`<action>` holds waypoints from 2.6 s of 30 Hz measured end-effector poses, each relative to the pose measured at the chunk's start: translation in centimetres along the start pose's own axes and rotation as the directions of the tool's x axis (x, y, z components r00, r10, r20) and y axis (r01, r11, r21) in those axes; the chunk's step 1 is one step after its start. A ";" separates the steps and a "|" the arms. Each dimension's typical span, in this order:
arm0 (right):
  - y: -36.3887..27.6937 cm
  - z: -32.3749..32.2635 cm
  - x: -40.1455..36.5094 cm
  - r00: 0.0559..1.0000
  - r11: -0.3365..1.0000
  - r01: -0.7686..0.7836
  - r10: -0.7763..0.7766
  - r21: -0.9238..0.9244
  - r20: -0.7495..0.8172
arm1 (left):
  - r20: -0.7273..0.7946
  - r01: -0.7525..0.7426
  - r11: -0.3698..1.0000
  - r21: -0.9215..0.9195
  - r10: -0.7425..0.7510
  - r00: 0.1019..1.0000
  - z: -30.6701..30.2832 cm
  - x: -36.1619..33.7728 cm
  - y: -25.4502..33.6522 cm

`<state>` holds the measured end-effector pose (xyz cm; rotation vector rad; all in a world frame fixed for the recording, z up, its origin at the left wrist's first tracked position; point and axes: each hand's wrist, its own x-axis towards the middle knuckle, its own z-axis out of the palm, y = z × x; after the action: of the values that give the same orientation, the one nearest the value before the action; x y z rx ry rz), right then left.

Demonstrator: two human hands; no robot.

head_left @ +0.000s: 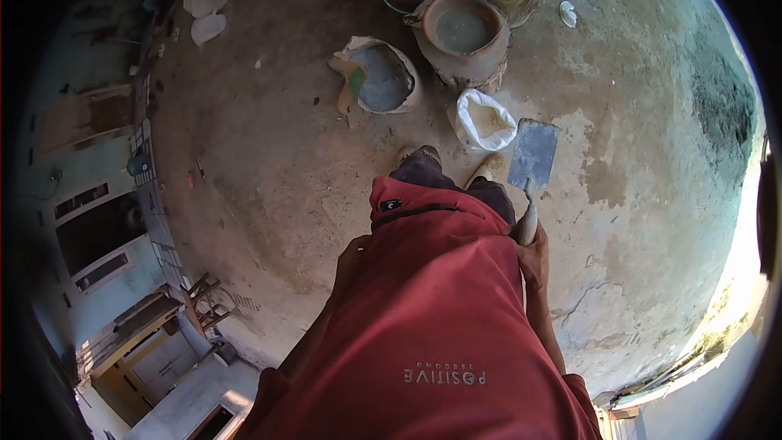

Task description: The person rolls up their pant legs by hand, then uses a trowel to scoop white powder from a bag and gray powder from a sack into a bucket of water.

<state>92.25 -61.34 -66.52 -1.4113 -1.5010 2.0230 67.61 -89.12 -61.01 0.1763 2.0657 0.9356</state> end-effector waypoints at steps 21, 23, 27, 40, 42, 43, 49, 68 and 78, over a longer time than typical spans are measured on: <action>2.9 4.1 12.3 0.987 0.965 -0.038 -0.004 -0.258 -0.159 | -0.209 0.210 0.933 0.293 -0.152 0.966 -1.5 -1.7 -5.4; 2.8 3.7 16.7 0.988 0.967 -0.076 0.041 -0.244 -0.148 | -0.215 0.216 0.939 0.267 -0.161 0.963 -0.3 -2.2 -6.3; 0.5 4.0 25.2 0.998 0.952 0.008 -0.024 -0.307 -0.049 | -0.230 0.237 0.953 0.190 -0.191 0.954 2.9 -4.0 -8.3; -5.0 12.5 20.5 0.839 0.918 0.118 0.111 -0.378 0.532 | -0.320 0.174 0.982 -0.073 -0.188 0.929 13.3 -12.4 -13.0; -7.1 14.0 16.5 0.763 0.883 0.150 0.182 -0.444 0.621 | -0.324 0.175 0.975 -0.139 -0.212 0.922 12.3 -12.0 -9.2; -7.8 14.5 15.1 0.724 0.866 0.183 0.201 -0.465 0.660 | -0.399 0.027 0.976 -0.215 -0.113 0.910 12.0 -11.8 -7.9; -10.7 17.2 9.5 0.396 0.817 0.395 0.262 -0.421 0.880 | -0.485 -0.163 0.923 -0.348 -0.029 0.874 10.1 -11.5 -3.2; -10.5 16.8 10.9 0.256 0.808 0.420 0.333 -0.415 0.908 | -0.503 -0.069 0.925 -0.373 -0.139 0.853 10.5 -10.9 -0.9; -10.7 1.6 13.0 0.793 0.710 0.450 -0.039 -0.541 0.608 | -0.125 0.131 0.979 -0.155 -0.151 0.981 6.0 -8.9 -3.8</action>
<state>81.06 -48.81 -64.63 -0.6693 -2.7232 1.8670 78.54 -92.34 -60.08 -0.1135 2.0926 1.0298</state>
